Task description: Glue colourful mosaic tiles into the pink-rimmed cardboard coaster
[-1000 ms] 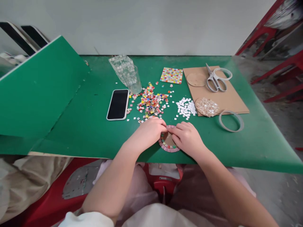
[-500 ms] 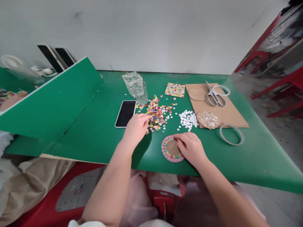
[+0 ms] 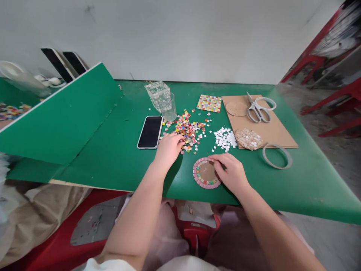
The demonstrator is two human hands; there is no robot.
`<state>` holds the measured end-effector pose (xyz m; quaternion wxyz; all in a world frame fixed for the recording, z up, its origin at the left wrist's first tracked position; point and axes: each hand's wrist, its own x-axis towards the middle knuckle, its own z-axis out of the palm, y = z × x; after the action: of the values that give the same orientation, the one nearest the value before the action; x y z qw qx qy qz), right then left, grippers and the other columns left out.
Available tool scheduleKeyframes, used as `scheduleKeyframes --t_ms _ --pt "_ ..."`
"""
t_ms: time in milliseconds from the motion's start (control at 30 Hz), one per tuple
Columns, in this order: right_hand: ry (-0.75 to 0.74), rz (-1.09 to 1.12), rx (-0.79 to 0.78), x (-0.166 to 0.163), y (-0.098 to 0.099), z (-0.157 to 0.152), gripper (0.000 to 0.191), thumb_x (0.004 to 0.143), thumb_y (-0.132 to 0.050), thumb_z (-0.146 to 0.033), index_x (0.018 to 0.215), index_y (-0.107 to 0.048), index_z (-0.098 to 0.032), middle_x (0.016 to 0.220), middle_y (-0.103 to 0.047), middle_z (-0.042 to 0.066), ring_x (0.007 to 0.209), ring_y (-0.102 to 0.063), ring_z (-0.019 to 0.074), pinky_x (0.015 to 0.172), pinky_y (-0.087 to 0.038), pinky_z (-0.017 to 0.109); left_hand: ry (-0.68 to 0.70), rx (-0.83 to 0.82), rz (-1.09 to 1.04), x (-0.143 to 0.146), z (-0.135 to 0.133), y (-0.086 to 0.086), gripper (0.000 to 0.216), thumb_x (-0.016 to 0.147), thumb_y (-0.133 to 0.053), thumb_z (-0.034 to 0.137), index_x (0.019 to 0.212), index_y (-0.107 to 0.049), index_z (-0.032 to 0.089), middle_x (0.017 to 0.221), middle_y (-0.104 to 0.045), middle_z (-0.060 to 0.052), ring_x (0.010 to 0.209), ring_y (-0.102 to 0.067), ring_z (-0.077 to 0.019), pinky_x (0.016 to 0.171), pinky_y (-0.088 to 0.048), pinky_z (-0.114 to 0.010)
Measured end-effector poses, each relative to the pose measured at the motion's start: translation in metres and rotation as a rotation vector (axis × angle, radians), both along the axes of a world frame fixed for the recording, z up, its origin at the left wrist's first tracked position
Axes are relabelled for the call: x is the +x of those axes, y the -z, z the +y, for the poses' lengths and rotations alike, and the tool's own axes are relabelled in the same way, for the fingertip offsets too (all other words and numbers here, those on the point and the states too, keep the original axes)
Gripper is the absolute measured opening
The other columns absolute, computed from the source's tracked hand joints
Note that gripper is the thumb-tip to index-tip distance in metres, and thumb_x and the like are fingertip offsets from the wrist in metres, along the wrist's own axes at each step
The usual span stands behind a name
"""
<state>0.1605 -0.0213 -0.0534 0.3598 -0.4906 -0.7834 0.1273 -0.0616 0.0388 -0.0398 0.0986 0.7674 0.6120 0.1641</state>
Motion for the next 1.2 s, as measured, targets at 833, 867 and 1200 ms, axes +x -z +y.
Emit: scheduleKeyframes --t_ms 833,867,1200 --pt "0.106 0.180 -0.054 0.007 0.000 0.000 0.022 0.083 -0.048 -0.016 0.089 -0.068 -0.021 0.084 -0.071 0.003 0.074 -0.065 0.0144 0.066 -0.052 0.027 -0.124 0.028 -0.248 0.003 -0.004 -0.005 0.014 0.080 -0.051 0.015 0.087 -0.062 0.022 0.088 -0.069 -0.001 0.081 -0.062 -0.0176 0.075 -0.047 -0.031" --pt "0.103 0.178 -0.048 0.007 0.000 0.000 0.022 0.083 -0.048 -0.016 0.089 -0.068 -0.021 0.084 -0.071 0.003 0.073 -0.065 0.0143 0.066 -0.052 0.027 -0.123 0.033 -0.253 0.004 -0.004 -0.005 0.020 0.080 -0.049 0.012 0.091 -0.062 0.022 0.090 -0.069 -0.001 0.083 -0.062 -0.0180 0.076 -0.047 -0.031" --pt "0.086 0.164 -0.027 0.006 0.000 -0.001 0.023 0.083 -0.046 -0.015 0.088 -0.068 -0.022 0.081 -0.070 0.003 0.072 -0.064 0.0146 0.063 -0.052 0.027 -0.061 0.142 -0.116 0.011 -0.003 0.001 0.022 0.084 -0.050 0.018 0.100 -0.065 0.019 0.104 -0.065 -0.006 0.099 -0.056 -0.0229 0.089 -0.044 -0.038"
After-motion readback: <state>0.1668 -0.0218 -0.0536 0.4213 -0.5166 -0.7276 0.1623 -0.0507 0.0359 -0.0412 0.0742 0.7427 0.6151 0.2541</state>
